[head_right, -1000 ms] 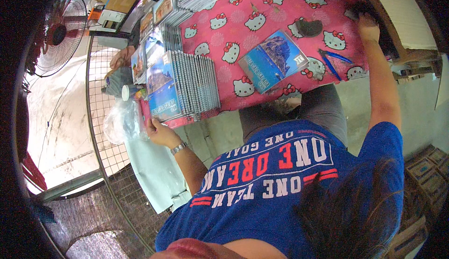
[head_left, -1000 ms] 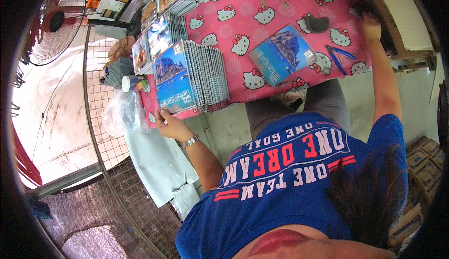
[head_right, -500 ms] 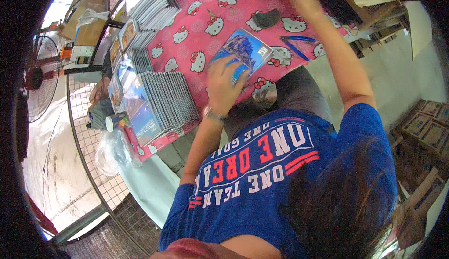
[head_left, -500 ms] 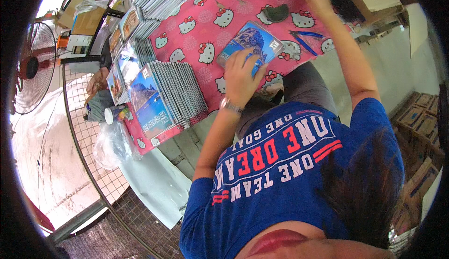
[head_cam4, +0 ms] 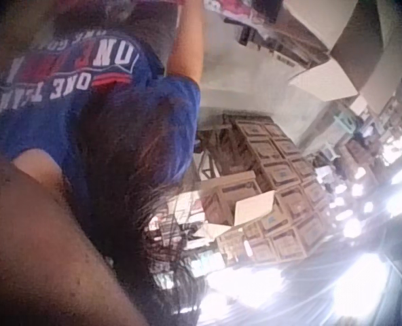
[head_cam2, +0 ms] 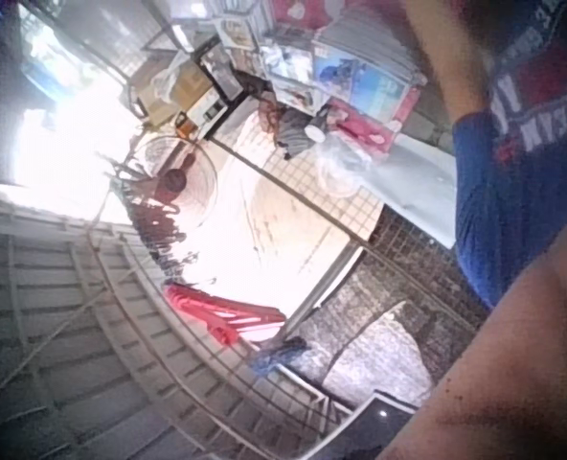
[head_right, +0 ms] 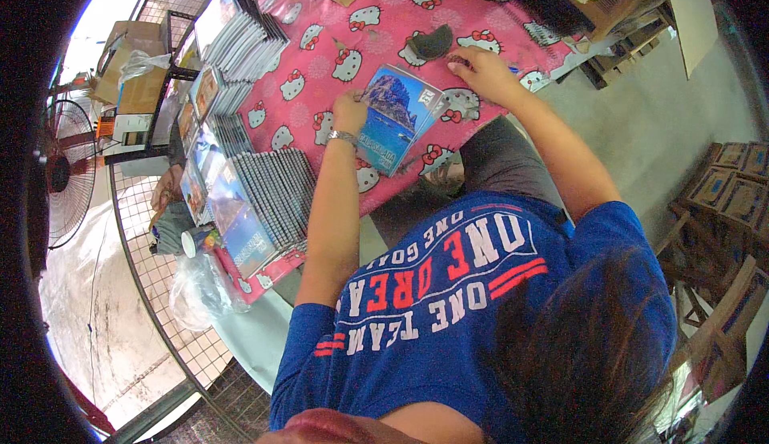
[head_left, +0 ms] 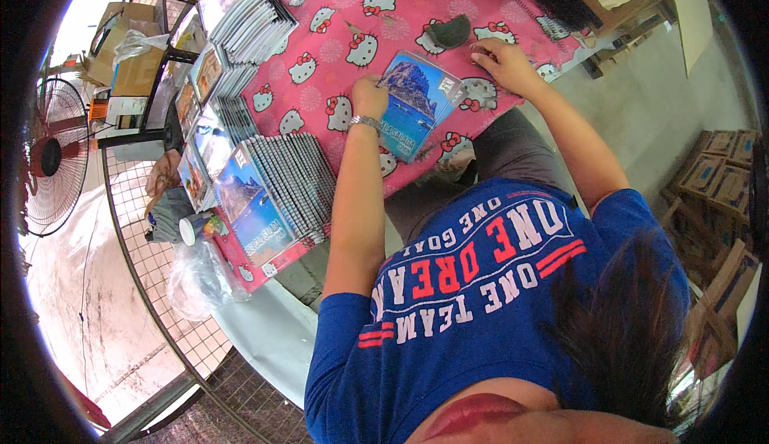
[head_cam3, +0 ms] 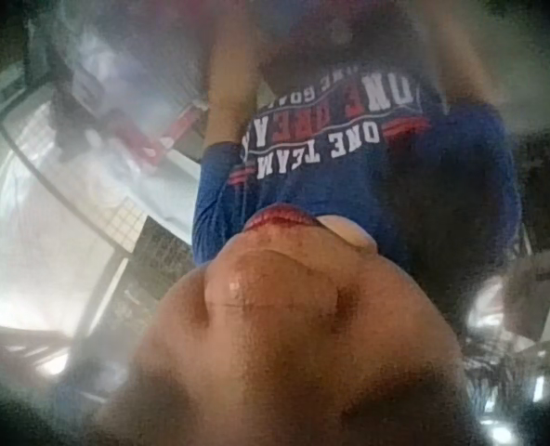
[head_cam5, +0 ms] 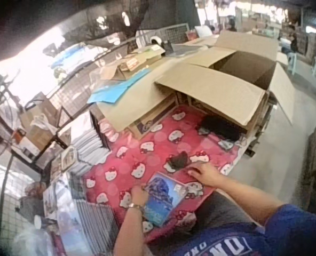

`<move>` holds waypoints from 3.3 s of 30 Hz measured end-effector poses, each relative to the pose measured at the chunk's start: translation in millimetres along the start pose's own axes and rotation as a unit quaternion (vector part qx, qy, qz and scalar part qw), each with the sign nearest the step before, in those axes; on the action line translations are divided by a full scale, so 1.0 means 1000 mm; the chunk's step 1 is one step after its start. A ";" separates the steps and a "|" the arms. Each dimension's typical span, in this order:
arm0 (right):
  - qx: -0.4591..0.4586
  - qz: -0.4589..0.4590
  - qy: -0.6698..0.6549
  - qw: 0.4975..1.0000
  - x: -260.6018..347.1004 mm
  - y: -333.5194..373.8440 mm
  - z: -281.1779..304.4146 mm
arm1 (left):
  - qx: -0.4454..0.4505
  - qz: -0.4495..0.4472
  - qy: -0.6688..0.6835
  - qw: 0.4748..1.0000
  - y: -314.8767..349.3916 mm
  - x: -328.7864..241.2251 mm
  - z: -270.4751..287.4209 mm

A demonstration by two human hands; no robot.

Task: The person manually feeds a plastic spiral through the pre-punched holes of printed booklets to bind them and then stacks the finished items.

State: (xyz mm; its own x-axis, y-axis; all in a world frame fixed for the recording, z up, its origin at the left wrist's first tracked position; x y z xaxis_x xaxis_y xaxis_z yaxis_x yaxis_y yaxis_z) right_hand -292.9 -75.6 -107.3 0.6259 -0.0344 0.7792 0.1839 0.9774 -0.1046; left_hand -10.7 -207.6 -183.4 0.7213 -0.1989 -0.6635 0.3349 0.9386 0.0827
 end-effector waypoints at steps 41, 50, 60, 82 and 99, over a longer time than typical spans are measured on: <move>-0.040 0.184 -0.069 0.980 0.108 0.017 -0.015 | -0.063 -0.333 -0.174 0.925 0.093 -0.169 0.063; 0.061 0.082 -0.074 0.992 0.101 0.015 -0.026 | -0.126 -0.150 -0.256 0.946 0.101 -0.163 0.060; 0.125 0.178 -0.059 0.974 0.111 0.011 -0.019 | -0.139 -0.142 -0.245 0.949 0.108 -0.157 0.042; -0.007 -0.049 0.344 0.938 0.032 -0.074 -0.051 | -0.155 -0.261 -0.177 0.936 0.142 -0.167 0.052; 0.472 0.003 -0.319 0.822 0.101 0.019 -0.030 | -0.103 -0.315 -0.105 0.937 0.133 -0.163 0.053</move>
State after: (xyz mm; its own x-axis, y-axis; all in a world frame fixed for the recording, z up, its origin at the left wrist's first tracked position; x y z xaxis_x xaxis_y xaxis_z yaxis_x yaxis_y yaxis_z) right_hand -203.2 -66.9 -49.2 0.0448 -0.2061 0.9775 -0.6760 0.7142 0.1816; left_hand -51.3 -65.7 -24.9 0.5296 -0.7635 -0.3696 0.6261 0.6458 -0.4369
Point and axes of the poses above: each hand's wrist, its own y-axis away from the middle knuckle, its own z-axis out of the back of the hand, x = y × z, the point moved 7 cm from there along -y, towards the middle knuckle, and after that the axes turned 6 degrees about -z, right-handed, at the moved point
